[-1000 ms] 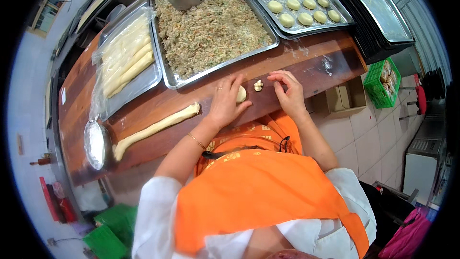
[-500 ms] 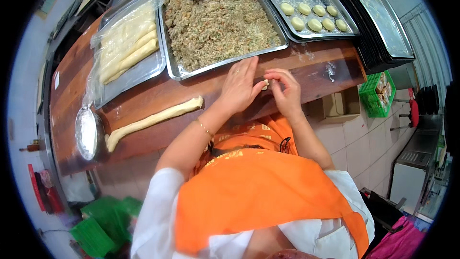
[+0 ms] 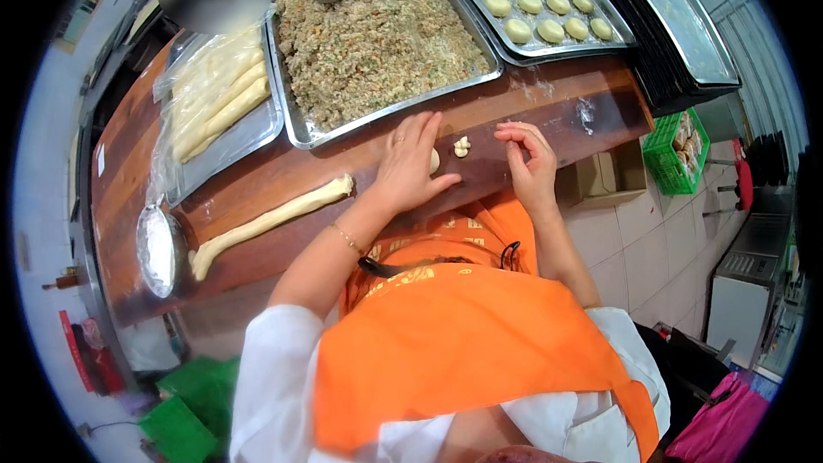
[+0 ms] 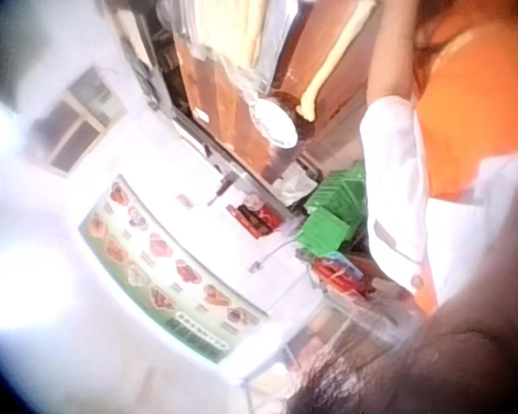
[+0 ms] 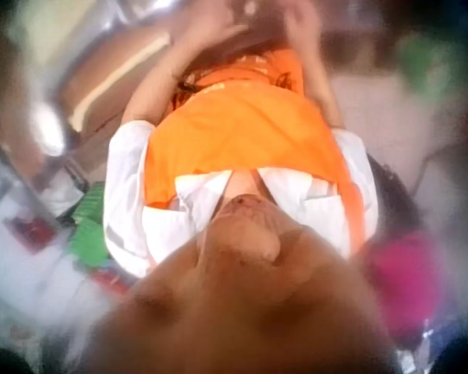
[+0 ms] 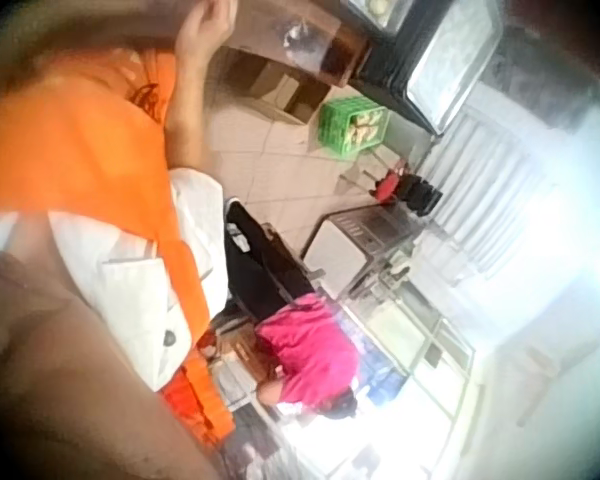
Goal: The person prepares pastries by cutting dough into small pieces, flattening them, adding a filling from a large tray, and shaping them into rounds before placing them on a baking tray.
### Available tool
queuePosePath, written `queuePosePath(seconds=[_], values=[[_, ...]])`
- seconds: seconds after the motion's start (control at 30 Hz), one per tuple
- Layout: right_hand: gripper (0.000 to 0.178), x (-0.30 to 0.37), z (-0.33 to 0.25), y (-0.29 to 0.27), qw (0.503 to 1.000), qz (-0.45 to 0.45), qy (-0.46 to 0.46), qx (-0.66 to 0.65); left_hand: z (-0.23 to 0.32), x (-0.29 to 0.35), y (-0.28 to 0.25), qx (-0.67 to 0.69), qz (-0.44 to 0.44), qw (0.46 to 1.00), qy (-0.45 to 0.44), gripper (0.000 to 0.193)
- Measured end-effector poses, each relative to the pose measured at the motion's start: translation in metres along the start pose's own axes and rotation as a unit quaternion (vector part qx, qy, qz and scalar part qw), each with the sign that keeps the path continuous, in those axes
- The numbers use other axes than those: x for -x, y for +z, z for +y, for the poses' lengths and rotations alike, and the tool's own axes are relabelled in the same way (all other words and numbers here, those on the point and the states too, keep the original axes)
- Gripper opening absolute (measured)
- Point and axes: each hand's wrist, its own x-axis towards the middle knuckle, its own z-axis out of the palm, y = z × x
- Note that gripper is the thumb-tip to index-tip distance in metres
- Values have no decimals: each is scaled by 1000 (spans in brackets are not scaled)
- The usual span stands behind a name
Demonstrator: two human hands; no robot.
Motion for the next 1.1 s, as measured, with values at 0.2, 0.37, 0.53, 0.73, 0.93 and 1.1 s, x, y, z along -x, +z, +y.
queuePosePath(seconds=[0.2,0.37,0.53,0.73,0.93,1.1], values=[[20,-7,-5,15,997,-74,15,-28,-16,14,8,150,36,979,-135,61],[49,-26,-36,38,977,-199,-69,40,-28,7,-1,807,5,518,-285,63],[68,-49,-42,55,929,-294,-195,111,-6,0,-14,798,16,515,-313,58],[49,-74,-27,61,912,-356,-186,86,-9,-6,-16,783,-9,540,-308,63],[57,-155,2,30,948,-292,68,-102,-8,-18,-26,720,35,637,-273,55],[58,-275,58,8,988,-114,66,86,-16,-8,-36,664,55,694,-273,44]])
